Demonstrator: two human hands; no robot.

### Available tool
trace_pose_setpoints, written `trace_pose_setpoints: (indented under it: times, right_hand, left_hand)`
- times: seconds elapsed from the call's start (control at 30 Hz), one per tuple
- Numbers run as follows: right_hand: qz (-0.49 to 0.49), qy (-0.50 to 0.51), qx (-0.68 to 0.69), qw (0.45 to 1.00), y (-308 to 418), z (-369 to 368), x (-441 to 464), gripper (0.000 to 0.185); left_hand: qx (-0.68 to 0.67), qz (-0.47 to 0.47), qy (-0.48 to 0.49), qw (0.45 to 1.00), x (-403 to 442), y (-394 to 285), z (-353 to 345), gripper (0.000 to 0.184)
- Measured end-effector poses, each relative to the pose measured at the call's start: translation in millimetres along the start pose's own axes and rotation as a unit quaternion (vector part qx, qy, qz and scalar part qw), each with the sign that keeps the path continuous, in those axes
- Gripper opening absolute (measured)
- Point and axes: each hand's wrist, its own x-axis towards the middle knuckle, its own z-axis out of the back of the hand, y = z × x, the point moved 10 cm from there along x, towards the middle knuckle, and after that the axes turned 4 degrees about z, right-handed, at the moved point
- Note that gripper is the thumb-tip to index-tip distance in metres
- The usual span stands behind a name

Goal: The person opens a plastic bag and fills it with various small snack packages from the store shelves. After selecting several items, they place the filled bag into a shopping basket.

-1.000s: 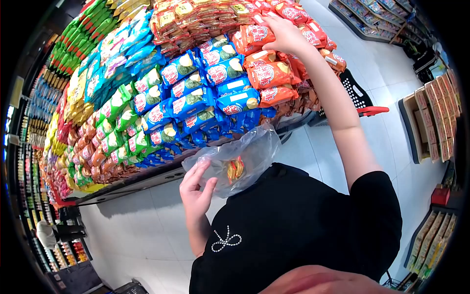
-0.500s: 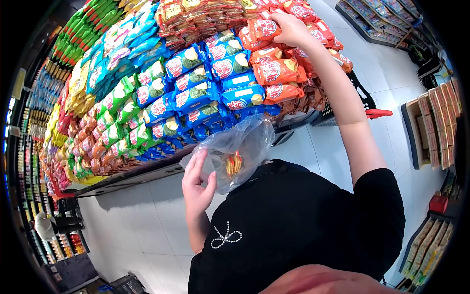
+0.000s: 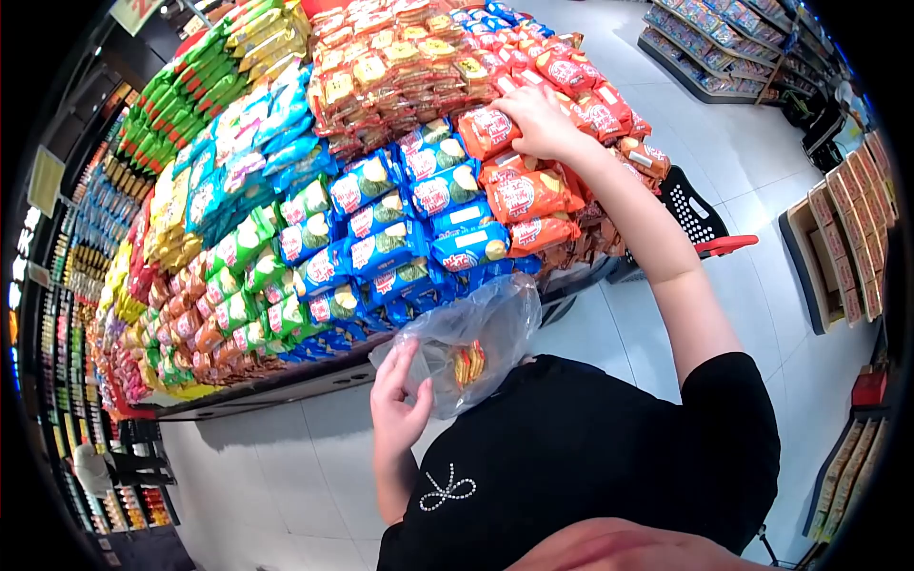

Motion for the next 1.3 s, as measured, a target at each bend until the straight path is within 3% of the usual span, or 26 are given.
trace_pose_setpoints:
  times: [0.1,0.2,0.3,0.33,0.37,0.43,0.5,0.57,0.63,0.73,0.8,0.83,0.93,0.97,1.03,1.1,1.13,1.2,1.23,1.3]
  right_hand:
    - [-0.049,0.079,-0.005,0.996,-1,-5,-3,0.060]
    - [-0.020,0.010,0.017,1.000,10,11,-17,0.068]
    - [0.076,-0.142,0.125,0.979,64,65,-66,0.057]
    - [0.093,-0.123,0.221,0.963,90,81,-86,0.049]
    - [0.094,-0.039,0.359,0.928,112,78,-104,0.044]
    - [0.189,0.003,0.414,0.891,157,73,-143,0.035]
    - [0.182,0.129,0.564,0.795,189,33,-173,0.023]
    - [0.150,0.206,0.609,0.751,215,-18,-204,0.023]
    - [0.120,0.205,0.596,0.767,221,-53,-222,0.025]
    - [0.021,0.250,0.520,0.816,217,-100,-247,0.025]
    - [-0.084,0.361,0.415,0.831,220,-141,-279,0.029]
    - [-0.106,0.354,0.413,0.832,225,-165,-292,0.029]
    - [-0.042,0.419,0.285,0.861,243,-281,-346,0.032]
    - [-0.051,0.317,0.299,0.899,239,-303,-351,0.034]
    - [-0.063,0.210,0.301,0.928,226,-271,-345,0.036]
    - [-0.277,0.338,0.297,0.849,192,-264,-375,0.037]
    - [-0.271,0.344,0.300,0.848,189,-266,-375,0.037]
    - [-0.417,0.334,0.436,0.724,184,-281,-396,0.033]
    - [-0.404,0.348,0.439,0.723,186,-282,-398,0.033]
    - [-0.171,0.361,0.190,0.897,195,-266,-375,0.030]
  left_hand:
    - [0.041,-0.043,0.003,0.998,-1,-7,-1,0.052]
    - [-0.013,0.023,0.008,1.000,-5,4,0,0.052]
    - [-0.026,0.025,0.036,0.999,-8,0,-3,0.050]
    - [-0.025,0.016,0.059,0.998,-8,-1,-5,0.049]
    - [-0.023,0.017,0.070,0.997,-8,-3,-7,0.048]
    - [0.001,0.010,0.092,0.996,-9,5,-11,0.047]
    - [-0.027,0.028,0.114,0.993,-9,9,-18,0.047]
    - [-0.049,0.017,0.153,0.987,-10,16,-30,0.047]
    - [-0.021,-0.033,0.239,0.970,-10,4,-50,0.046]
    - [-0.137,-0.032,0.314,0.939,-16,16,-87,0.047]
    - [-0.115,-0.038,0.375,0.919,-22,9,-113,0.047]
    - [-0.112,-0.051,0.400,0.908,-25,1,-124,0.048]
    - [-0.100,-0.103,0.446,0.883,-35,-21,-150,0.047]
    - [-0.103,-0.106,0.456,0.878,-38,-28,-155,0.047]
    - [-0.138,-0.114,0.436,0.882,-35,-44,-159,0.047]
    - [-0.174,-0.081,0.419,0.887,-36,-44,-168,0.047]
    - [-0.145,-0.130,0.409,0.892,-38,-51,-168,0.047]
    - [-0.096,-0.186,0.395,0.895,-44,-63,-167,0.047]
    - [-0.091,-0.172,0.383,0.903,-43,-62,-166,0.047]
    - [-0.077,-0.206,0.371,0.902,-46,-68,-162,0.047]
